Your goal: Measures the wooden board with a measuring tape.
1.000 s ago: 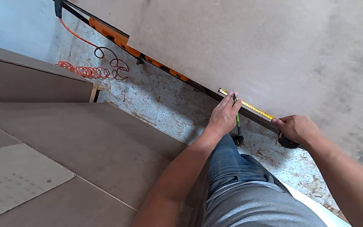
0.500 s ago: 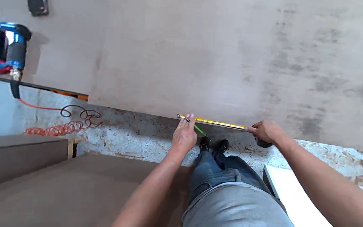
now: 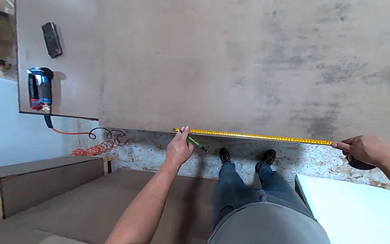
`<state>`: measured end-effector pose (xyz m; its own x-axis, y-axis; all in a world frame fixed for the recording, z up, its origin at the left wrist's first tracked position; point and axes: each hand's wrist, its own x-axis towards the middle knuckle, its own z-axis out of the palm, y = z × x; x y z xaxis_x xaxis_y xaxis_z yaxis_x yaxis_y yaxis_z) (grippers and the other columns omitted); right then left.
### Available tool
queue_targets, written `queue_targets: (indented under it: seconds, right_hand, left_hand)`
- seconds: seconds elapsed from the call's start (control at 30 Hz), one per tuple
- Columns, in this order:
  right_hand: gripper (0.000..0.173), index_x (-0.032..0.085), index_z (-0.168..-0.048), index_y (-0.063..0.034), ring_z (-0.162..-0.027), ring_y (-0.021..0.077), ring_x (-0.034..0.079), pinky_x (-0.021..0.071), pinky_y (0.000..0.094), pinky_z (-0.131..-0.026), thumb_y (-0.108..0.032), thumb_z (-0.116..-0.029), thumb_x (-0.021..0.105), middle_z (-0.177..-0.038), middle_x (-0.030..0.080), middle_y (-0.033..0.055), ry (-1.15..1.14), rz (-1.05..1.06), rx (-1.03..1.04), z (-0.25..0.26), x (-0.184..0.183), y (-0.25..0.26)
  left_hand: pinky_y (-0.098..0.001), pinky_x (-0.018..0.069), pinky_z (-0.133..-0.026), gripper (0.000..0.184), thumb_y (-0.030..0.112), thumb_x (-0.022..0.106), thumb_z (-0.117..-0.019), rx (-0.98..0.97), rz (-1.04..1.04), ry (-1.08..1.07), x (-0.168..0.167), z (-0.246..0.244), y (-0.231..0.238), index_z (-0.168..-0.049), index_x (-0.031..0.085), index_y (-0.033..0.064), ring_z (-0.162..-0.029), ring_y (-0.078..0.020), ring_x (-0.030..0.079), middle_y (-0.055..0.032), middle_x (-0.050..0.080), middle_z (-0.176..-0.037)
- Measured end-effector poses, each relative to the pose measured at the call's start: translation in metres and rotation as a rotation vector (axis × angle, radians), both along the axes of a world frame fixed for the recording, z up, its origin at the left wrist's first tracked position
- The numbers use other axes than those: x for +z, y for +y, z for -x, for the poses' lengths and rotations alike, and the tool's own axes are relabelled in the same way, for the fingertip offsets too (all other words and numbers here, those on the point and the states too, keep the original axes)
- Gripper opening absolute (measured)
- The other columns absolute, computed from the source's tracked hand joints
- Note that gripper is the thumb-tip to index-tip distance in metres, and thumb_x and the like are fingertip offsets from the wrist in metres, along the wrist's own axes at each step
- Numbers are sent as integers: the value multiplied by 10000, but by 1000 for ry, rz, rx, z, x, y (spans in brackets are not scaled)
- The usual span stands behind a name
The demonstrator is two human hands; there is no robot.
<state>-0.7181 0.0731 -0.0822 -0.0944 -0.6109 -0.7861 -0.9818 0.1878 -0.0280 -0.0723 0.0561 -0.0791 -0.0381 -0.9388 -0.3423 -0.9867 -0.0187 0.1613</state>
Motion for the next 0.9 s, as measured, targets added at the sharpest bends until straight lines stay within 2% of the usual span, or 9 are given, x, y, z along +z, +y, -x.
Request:
queue_targets:
  seconds: [0.13, 0.3, 0.43, 0.57, 0.63, 0.7, 0.77, 0.83, 0.9]
  right_hand:
    - [572, 764, -838, -169, -829, 327, 705, 530, 625, -726, -625, -1010, 463, -821, 730, 106, -18, -38, 6, 0, -2, -2]
    - [566, 731, -745, -134, -750, 304, 681, 514, 590, -692, -559, -1032, 490, -747, 702, 108, -98, -81, -32, 2, 1, -14]
    - [568, 735, -729, -145, -727, 304, 682, 519, 596, -682, -564, -1028, 494, -732, 705, 103, -87, -77, -32, 9, -7, -19]
    - [564, 738, -722, -151, -718, 298, 687, 531, 596, -678, -567, -1023, 505, -722, 707, 98, -81, -85, -24, 15, -20, -21]
    - [567, 746, -738, -144, -737, 307, 691, 529, 604, -696, -566, -1025, 499, -736, 713, 100, -77, -84, -14, 17, -19, -21]
    - [571, 740, -737, -136, -727, 318, 688, 527, 614, -686, -563, -1028, 497, -726, 706, 111, -87, -78, -7, 22, -26, -19]
    - [577, 732, -724, -147, -700, 311, 684, 524, 613, -660, -581, -1023, 497, -701, 696, 108, -101, -63, 1, 32, -36, -17]
    - [566, 731, -723, -148, -674, 294, 682, 529, 608, -650, -585, -1014, 519, -685, 695, 95, -127, -50, -23, 43, -46, -17]
    - [562, 729, -720, -137, -638, 287, 677, 539, 605, -634, -594, -996, 553, -663, 689, 93, -173, -31, -55, 58, -61, -13]
  left_hand:
    - [-550, 503, -1076, 535, 209, 619, -973, 2, -96, -66, 14, 6, -7, -1493, 527, 129, -1394, -273, 546, -73, 501, -1572]
    - [-539, 511, -1068, 522, 213, 610, -976, 13, -155, -98, 17, 6, -10, -1490, 529, 165, -1395, -246, 546, -27, 478, -1593]
    - [-515, 506, -1083, 488, 247, 586, -999, -8, -150, -108, 13, 5, -13, -1478, 538, 169, -1406, -222, 534, -16, 486, -1587]
    - [-515, 474, -1117, 441, 247, 570, -1020, -54, -133, -102, 19, 5, -18, -1449, 570, 147, -1412, -244, 527, -56, 528, -1549]
    - [-561, 457, -1122, 409, 278, 517, -1067, -53, -80, -2, 26, 4, -22, -1450, 570, 141, -1388, -300, 545, -97, 563, -1507]
    - [-563, 494, -1080, 410, 288, 451, -1104, -24, 48, 177, 28, 7, -18, -1470, 553, 135, -1286, -298, 629, -106, 650, -1395]
    - [-480, 579, -955, 391, 272, 436, -1112, 47, 139, 432, 27, 18, -17, -1454, 577, 148, -1052, -208, 733, -65, 760, -1150]
    - [-362, 614, -789, 339, 251, 469, -1106, 156, 100, 747, 21, 36, -21, -1352, 647, 100, -809, -134, 717, -41, 752, -926]
    - [-313, 588, -679, 278, 212, 544, -1080, 268, 4, 953, 9, 50, -26, -1228, 711, 45, -701, -127, 675, -49, 736, -835]
